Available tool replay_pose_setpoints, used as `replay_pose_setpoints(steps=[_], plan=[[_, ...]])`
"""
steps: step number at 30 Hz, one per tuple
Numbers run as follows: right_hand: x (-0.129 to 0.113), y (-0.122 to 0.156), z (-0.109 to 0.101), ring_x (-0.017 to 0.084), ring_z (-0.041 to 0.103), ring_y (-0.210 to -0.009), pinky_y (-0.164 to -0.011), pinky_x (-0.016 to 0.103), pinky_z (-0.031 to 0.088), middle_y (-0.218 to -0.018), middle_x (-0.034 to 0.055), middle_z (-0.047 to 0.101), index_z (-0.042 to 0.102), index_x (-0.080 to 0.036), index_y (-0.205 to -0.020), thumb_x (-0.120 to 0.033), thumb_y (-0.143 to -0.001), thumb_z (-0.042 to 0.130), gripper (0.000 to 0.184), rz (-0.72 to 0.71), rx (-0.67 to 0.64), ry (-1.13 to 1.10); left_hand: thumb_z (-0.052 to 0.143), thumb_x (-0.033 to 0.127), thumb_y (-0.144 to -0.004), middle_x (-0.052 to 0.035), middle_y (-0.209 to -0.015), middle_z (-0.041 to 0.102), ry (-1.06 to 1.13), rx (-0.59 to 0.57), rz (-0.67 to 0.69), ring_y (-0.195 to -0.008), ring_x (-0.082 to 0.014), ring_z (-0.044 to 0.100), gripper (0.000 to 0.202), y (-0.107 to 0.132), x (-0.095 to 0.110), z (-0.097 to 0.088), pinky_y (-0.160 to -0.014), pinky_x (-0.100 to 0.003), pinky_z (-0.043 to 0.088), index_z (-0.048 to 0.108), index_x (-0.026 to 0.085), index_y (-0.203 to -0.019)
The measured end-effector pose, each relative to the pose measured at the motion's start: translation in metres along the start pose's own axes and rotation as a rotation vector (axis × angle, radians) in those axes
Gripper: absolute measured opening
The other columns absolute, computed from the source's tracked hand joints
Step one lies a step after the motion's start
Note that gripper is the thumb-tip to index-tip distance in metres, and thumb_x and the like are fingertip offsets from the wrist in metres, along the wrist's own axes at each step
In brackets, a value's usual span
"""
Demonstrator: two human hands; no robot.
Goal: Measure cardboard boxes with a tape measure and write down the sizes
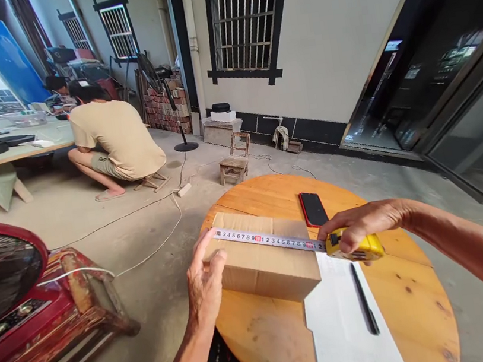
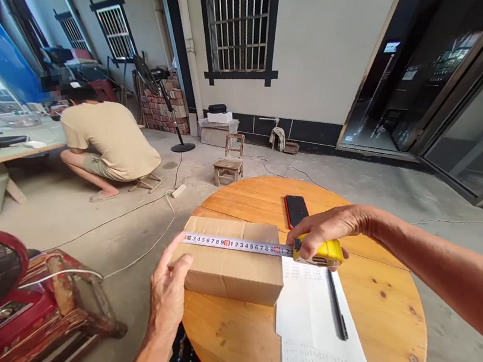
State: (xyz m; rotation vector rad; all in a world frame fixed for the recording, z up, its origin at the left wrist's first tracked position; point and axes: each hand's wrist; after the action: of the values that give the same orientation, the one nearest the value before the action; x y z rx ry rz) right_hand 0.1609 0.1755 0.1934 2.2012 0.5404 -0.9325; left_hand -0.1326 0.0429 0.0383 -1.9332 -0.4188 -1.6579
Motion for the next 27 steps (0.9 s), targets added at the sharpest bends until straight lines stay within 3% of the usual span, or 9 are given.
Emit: replay_pose_setpoints(steps=[3,6,8,13,17,20,23,27], plan=[[-0.001,0.010,-0.002,0.027,0.068,-0.092,-0.072,0.031,0.055,-0.106,0.0050,0.072,0.079,-0.025,-0.103,-0.030,-0.065,0.077,0.038,0.114,-0.108,0.152,0.057,0.044,-0.089,-0.0054,-0.142,0.055,0.059,-0.015,0.018,-0.132,-0.0280,0.049,0.056,0.001,-0.003,-0.001,-0.108,-0.039,0.041,0.049,0.028,-0.142],[0.012,0.033,0.010,0.028,0.069,-0.090,-0.074,0.037,0.057,-0.119,0.0073,0.067,0.072,-0.026,-0.116,-0.042,-0.069,0.074,0.050,0.095,-0.022,-0.111,0.056,0.047,-0.090,-0.0056,-0.153,0.041,0.072,-0.077,0.055,-0.141,-0.0279,0.038,0.057,0.001,-0.006,-0.007,-0.107,-0.037,0.042,0.047,0.028,-0.143],[0.029,0.049,0.029,0.029,0.070,-0.091,-0.080,0.043,0.057,-0.115,0.0079,0.067,0.065,-0.028,-0.122,-0.049,-0.074,0.070,0.053,0.058,-0.003,-0.361,0.058,0.048,-0.088,-0.0061,-0.155,0.038,0.066,-0.141,0.108,-0.143,-0.0296,0.033,0.055,-0.001,-0.008,-0.014,-0.107,-0.038,0.043,0.053,0.026,-0.138],[0.067,0.066,0.091,0.032,0.072,-0.092,-0.078,0.046,0.056,-0.109,0.0092,0.067,0.048,-0.027,-0.134,-0.057,-0.075,0.069,0.069,-0.002,0.043,-0.627,0.072,0.046,-0.074,-0.0115,-0.139,0.057,0.092,-0.279,0.159,-0.130,-0.0332,0.051,0.073,-0.007,-0.015,-0.026,-0.107,-0.043,0.043,0.053,0.022,-0.139],[0.068,0.054,0.119,0.031,0.073,-0.087,-0.076,0.043,0.055,-0.102,0.0085,0.067,0.044,-0.024,-0.133,-0.059,-0.072,0.071,0.075,-0.059,0.136,-0.717,0.069,0.047,-0.077,-0.0114,-0.134,0.061,0.061,-0.283,0.140,-0.124,-0.0321,0.056,0.072,-0.008,-0.011,-0.028,-0.105,-0.043,0.044,0.049,0.021,-0.141],[0.057,0.046,0.120,0.028,0.074,-0.080,-0.069,0.037,0.054,-0.096,0.0051,0.065,0.045,-0.024,-0.125,-0.059,-0.073,0.070,0.067,-0.144,0.163,-0.790,0.066,0.050,-0.079,-0.0104,-0.130,0.062,-0.046,-0.244,0.108,-0.122,-0.0322,0.057,0.069,-0.004,0.001,-0.028,-0.103,-0.045,0.044,0.048,0.023,-0.140],[0.046,0.037,0.111,0.027,0.074,-0.077,-0.053,0.027,0.049,-0.092,0.0032,0.065,0.044,-0.025,-0.119,-0.058,-0.076,0.068,0.059,-0.187,0.188,-0.778,0.065,0.051,-0.080,-0.0096,-0.127,0.063,-0.113,-0.117,0.098,-0.120,-0.0319,0.057,0.063,0.006,0.010,-0.024,-0.102,-0.045,0.045,0.052,0.023,-0.134],[0.036,0.018,0.097,0.028,0.074,-0.077,-0.045,0.022,0.044,-0.087,0.0032,0.065,0.045,-0.025,-0.115,-0.059,-0.079,0.063,0.053,-0.199,0.247,-0.690,0.063,0.043,-0.083,-0.0099,-0.133,0.058,-0.155,0.059,0.229,-0.126,-0.0295,0.052,0.050,0.025,0.002,-0.009,-0.106,-0.043,0.042,0.055,0.023,-0.128]])
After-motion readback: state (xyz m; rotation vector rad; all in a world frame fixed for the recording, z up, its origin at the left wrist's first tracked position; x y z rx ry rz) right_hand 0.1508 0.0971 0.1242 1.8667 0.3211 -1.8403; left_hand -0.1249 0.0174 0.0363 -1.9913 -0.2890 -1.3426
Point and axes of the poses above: each hand's wrist, its own y-axis away from the middle knuckle, its own z-axis out of the palm, x = y × z
